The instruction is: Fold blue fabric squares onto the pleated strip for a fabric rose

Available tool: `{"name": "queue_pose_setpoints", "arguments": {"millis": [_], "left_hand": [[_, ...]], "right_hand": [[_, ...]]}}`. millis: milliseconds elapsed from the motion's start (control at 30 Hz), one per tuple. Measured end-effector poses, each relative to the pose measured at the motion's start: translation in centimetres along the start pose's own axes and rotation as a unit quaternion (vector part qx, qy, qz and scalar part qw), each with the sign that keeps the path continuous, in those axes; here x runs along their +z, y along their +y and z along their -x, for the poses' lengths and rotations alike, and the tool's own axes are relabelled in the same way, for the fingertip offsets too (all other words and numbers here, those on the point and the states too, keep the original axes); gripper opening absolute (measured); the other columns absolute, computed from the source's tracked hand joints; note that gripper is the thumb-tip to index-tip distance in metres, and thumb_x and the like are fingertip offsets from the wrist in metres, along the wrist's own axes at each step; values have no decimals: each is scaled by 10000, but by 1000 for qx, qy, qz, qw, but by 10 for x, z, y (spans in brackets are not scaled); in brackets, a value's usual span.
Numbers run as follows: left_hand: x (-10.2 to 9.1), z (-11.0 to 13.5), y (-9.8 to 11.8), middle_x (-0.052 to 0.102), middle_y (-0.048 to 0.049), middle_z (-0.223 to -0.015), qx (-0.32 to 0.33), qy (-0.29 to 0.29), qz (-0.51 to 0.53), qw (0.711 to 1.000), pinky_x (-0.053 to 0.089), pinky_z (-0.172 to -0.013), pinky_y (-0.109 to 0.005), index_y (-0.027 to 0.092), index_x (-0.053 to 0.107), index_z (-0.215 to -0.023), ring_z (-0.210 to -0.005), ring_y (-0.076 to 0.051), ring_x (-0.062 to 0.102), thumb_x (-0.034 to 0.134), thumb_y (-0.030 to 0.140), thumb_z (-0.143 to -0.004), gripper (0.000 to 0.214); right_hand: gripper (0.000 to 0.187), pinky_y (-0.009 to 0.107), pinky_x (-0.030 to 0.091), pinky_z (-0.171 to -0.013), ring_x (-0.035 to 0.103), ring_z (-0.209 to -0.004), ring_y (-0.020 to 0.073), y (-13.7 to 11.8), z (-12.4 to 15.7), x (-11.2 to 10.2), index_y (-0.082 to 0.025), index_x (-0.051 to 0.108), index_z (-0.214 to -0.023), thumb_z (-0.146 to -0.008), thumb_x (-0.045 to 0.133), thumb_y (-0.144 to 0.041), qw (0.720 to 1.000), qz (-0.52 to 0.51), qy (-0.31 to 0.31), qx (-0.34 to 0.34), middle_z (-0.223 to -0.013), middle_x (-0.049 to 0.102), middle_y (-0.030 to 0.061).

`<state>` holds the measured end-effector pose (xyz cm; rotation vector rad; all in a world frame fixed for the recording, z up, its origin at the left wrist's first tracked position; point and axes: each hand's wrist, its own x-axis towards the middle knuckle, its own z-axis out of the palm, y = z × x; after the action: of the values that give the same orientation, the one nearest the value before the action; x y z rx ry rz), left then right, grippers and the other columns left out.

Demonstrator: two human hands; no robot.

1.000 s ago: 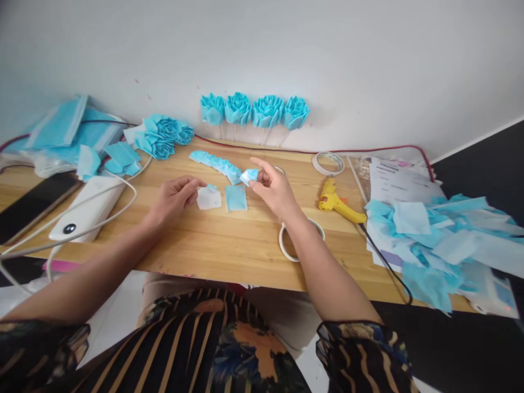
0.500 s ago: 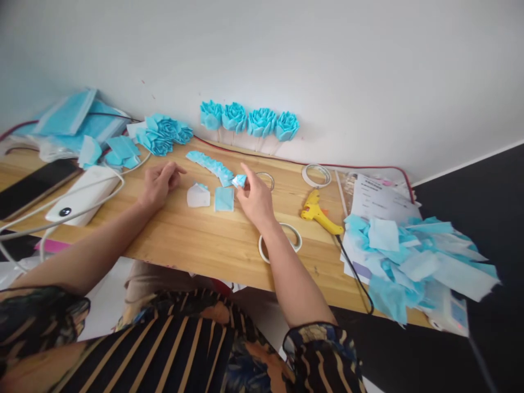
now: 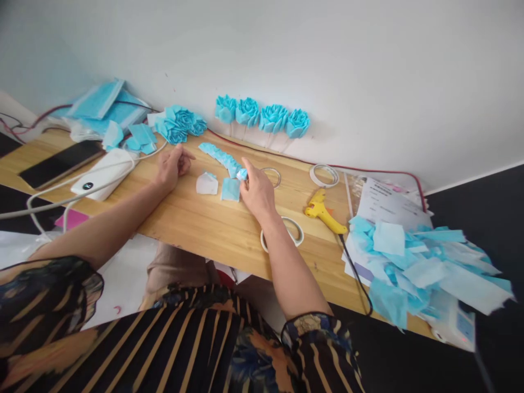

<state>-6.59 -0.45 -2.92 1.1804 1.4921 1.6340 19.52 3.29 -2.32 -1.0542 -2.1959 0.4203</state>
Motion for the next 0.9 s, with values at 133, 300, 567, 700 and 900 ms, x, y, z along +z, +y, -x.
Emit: {"name": "queue_pose_setpoints", "arguments": {"millis": [133,300,567,700,900], "left_hand": [[-1,3,0,415,27,-442,-3,-5,4,1000,224,-442,-267,188,630,-686,-403,-107,333,477,608,-948,517],[-2,3,-2,422,25,-460,19,-32,7,999,224,-452,-274,194,599,-645,-417,-105,339,472,640,-935,547],[-3,-1,-4,416,27,-462,22,-53,8,998,249,-483,-280,179,627,-612,-442,-104,343,453,652,-940,602],[-2,-2,-4,408,34,-489,29,-63,-3,998,271,-507,-277,165,637,-593,-475,-102,361,541,631,-899,566],[0,-2,-5,420,27,-512,24,-54,-23,998,257,-512,-280,176,581,-558,-494,-108,367,575,599,-868,525]], "right_hand": [[654,423,485,-895,631,-906,245,4,-1,1,-239,520,-1482,-835,538,-148,1000,11,7,21,-987,718,70],[661,434,484,-889,637,-902,259,6,-2,-1,-196,512,-1491,-832,537,-151,999,43,1,30,-986,713,96],[624,397,499,-832,639,-866,246,10,-3,-4,-176,563,-1446,-824,547,-144,996,81,1,21,-959,722,96],[613,382,502,-812,647,-851,237,12,-3,-5,-169,561,-1449,-836,546,-163,995,95,6,23,-966,724,95],[587,373,514,-818,663,-858,233,13,-3,-4,-172,588,-1418,-832,556,-162,994,110,15,10,-971,735,89]]}}
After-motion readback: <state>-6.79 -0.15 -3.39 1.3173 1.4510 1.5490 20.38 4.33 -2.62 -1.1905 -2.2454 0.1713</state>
